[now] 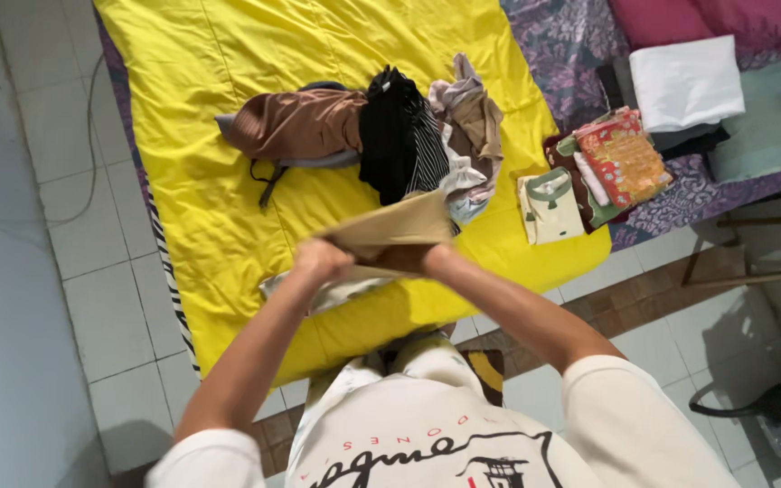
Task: The person folds a variety of clothing items including a scarf, a child's pajamas, a t-shirt, shorts, and underwear by hand on a bed.
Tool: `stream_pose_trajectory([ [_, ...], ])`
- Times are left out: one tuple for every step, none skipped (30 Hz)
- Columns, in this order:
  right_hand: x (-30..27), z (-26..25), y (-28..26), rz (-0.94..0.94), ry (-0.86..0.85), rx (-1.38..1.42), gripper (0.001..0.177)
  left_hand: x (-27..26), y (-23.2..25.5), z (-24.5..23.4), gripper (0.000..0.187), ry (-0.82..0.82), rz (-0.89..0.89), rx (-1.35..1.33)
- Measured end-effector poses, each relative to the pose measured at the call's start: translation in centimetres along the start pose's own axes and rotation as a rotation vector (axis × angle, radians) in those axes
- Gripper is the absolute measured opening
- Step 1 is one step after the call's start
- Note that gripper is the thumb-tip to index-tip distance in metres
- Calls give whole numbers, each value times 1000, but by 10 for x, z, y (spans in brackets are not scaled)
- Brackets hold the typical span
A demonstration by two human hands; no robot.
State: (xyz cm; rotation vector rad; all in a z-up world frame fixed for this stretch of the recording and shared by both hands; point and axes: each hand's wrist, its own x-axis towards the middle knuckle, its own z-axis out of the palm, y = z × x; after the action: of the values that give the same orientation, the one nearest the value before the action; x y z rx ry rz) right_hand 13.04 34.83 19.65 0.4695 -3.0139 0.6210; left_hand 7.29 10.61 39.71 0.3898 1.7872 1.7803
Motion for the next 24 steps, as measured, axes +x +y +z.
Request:
stream_pose_trajectory([
  [2,7,-11,-112,-53,57,37,12,2,-6,16,36,6,-83],
  [0,12,-20,-206,-117,106,37,18,1,-6,16,45,-4,-153],
  [3,10,-20,-238,-143,77,38,18,-3,-2,17,16,-27,-192],
  [12,1,-13,-263,-144,38,38,15,-9,3,18,-37,-59,-213],
  [25,-11,-4,-241,-107,-74,39,4,-19,15,18,-113,-97,-218],
  [39,-29,10,-223,-68,-200,39,-8,-29,25,19,-203,-143,-189],
  [48,-42,20,-197,-51,-239,40,-20,-38,34,19,-297,-186,-168],
  [47,-46,24,-142,-41,-168,40,-35,-47,38,20,-353,-234,-170],
  [43,-45,24,-94,-40,-25,41,-37,-53,34,21,-334,-265,-198],
  [31,-44,25,21,-39,252,36,-39,-58,25,21,-308,-305,-250],
  [20,-44,26,139,-37,528,31,-36,-61,17,22,-274,-327,-302],
  [17,-45,28,247,-31,799,27,-30,-63,13,23,-255,-321,-299],
  [18,-46,29,355,-26,1070,24,-25,-62,0,24,-207,-331,-337],
  [23,-47,29,351,-20,1069,24,-18,-61,-4,24,-197,-334,-334],
  [29,-47,28,314,-43,947,28,-11,-59,-7,25,-199,-333,-323],
  [24,-45,22,288,-81,827,32,-14,-62,-7,26,-190,-345,-322],
  [19,-43,16,261,-118,708,37,-17,-63,-6,27,-197,-351,-319],
  [21,-43,9,226,-145,590,41,-16,-60,-10,27,-215,-357,-285],
  [23,-47,1,191,-171,472,46,-19,-54,-14,28,-242,-361,-244],
  [22,-58,-1,194,-167,468,46,-17,-45,-16,29,-287,-360,-178],
  [22,-77,-8,210,-291,474,43,-14,-32,-17,30,-334,-344,-94],
  [21,-107,-26,230,-491,488,40,-16,-18,-17,30,-389,-322,11],
  [18,-140,-48,215,-645,480,39,-17,-1,-16,31,-439,-286,153],
  [18,-175,-72,185,-725,459,38,-17,20,-16,32,-479,-233,324],
])
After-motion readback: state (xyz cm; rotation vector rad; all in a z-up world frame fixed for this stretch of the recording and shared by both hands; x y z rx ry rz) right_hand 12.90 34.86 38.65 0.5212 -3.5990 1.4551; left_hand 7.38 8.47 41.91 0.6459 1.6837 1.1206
